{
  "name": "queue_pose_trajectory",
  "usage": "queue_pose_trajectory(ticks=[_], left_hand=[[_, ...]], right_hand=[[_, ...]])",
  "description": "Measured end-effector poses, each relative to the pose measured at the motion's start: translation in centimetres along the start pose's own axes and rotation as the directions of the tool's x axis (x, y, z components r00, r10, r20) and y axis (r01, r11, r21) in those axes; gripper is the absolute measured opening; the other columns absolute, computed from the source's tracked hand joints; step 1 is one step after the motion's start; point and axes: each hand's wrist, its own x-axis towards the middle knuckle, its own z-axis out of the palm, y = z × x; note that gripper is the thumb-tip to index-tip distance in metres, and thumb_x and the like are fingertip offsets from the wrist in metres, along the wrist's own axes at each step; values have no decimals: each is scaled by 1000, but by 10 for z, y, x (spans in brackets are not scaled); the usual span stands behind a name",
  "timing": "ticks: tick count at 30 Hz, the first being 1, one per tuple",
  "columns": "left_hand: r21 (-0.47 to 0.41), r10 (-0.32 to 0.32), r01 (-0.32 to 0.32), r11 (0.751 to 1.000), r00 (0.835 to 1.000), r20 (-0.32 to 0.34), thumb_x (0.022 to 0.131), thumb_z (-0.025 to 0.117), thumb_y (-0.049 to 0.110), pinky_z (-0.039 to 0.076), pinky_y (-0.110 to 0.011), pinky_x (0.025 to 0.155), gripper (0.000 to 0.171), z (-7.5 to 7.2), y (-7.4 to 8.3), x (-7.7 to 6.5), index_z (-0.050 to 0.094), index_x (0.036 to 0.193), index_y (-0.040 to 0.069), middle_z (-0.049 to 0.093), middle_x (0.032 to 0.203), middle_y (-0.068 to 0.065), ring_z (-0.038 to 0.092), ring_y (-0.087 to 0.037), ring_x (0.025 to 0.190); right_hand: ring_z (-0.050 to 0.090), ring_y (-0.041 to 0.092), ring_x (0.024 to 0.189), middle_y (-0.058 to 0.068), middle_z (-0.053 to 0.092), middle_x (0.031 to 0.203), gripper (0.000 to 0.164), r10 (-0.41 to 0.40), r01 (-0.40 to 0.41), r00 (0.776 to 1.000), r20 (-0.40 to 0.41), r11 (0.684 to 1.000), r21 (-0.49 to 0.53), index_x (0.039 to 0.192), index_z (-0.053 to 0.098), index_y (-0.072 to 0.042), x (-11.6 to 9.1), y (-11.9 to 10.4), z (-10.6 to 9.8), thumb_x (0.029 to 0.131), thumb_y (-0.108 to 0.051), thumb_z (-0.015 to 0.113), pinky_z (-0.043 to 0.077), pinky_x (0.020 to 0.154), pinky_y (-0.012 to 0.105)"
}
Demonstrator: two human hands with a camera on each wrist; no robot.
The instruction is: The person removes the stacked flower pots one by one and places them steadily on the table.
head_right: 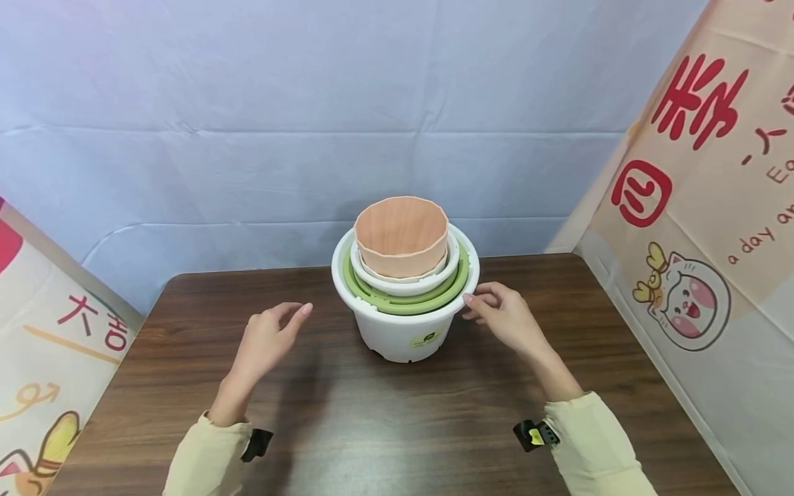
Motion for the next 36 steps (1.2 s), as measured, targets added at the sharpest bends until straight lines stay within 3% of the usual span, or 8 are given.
queue_pose_trajectory(ticks=[8,11,16,20,27,32,36], left_hand=[[-240,-1,12,971,999,46,92,54,35,50,-41,78,36,15,8,11,65,108,4,68,94,-10,62,-24,91],[-373,-26,54,926,996,81,93,54,30,52,-37,76,34,21,10,15,63,107,0,67,95,-12,63,-23,91],[-555,-81,140,820,988,129,94,53,24,53,-34,78,35,28,17,21,61,107,-8,66,98,-19,63,-29,94],[-608,-131,196,769,980,151,93,55,25,52,-38,79,35,31,22,25,62,104,-7,65,97,-22,63,-30,92],[-675,-220,293,678,956,193,92,57,23,52,-38,80,32,35,29,30,62,99,-8,65,96,-22,63,-30,93],[-721,-260,319,615,946,196,90,59,22,53,-36,77,31,38,29,34,63,96,-8,66,92,-20,65,-26,89],[-749,-255,320,580,945,206,89,61,22,52,-38,79,32,41,29,36,61,98,-9,66,92,-20,65,-24,88]], right_hand=[[65,16,82,26,63,99,45,-9,9,1000,5,1000,21,119,44,13,1,0,2,94,-24,53,54,70,26],[64,13,83,25,63,99,44,-11,11,1000,0,1000,9,118,45,13,2,1,2,94,-24,53,54,70,24],[63,14,85,25,63,98,43,-13,13,1000,-4,1000,-10,117,46,12,2,1,2,94,-23,53,53,71,23],[63,21,88,25,63,98,43,-17,17,1000,0,1000,-11,117,45,13,2,1,2,94,-23,52,53,71,24],[63,18,87,25,63,98,43,-11,11,1000,2,1000,-20,117,45,13,3,2,2,94,-23,52,53,71,24],[63,12,84,25,63,98,43,-8,8,1000,3,1000,-17,117,45,12,3,2,2,94,-23,52,53,71,24],[63,20,88,26,63,99,42,-8,8,1000,2,1000,-14,117,45,12,3,3,1,94,-22,52,53,71,24]])
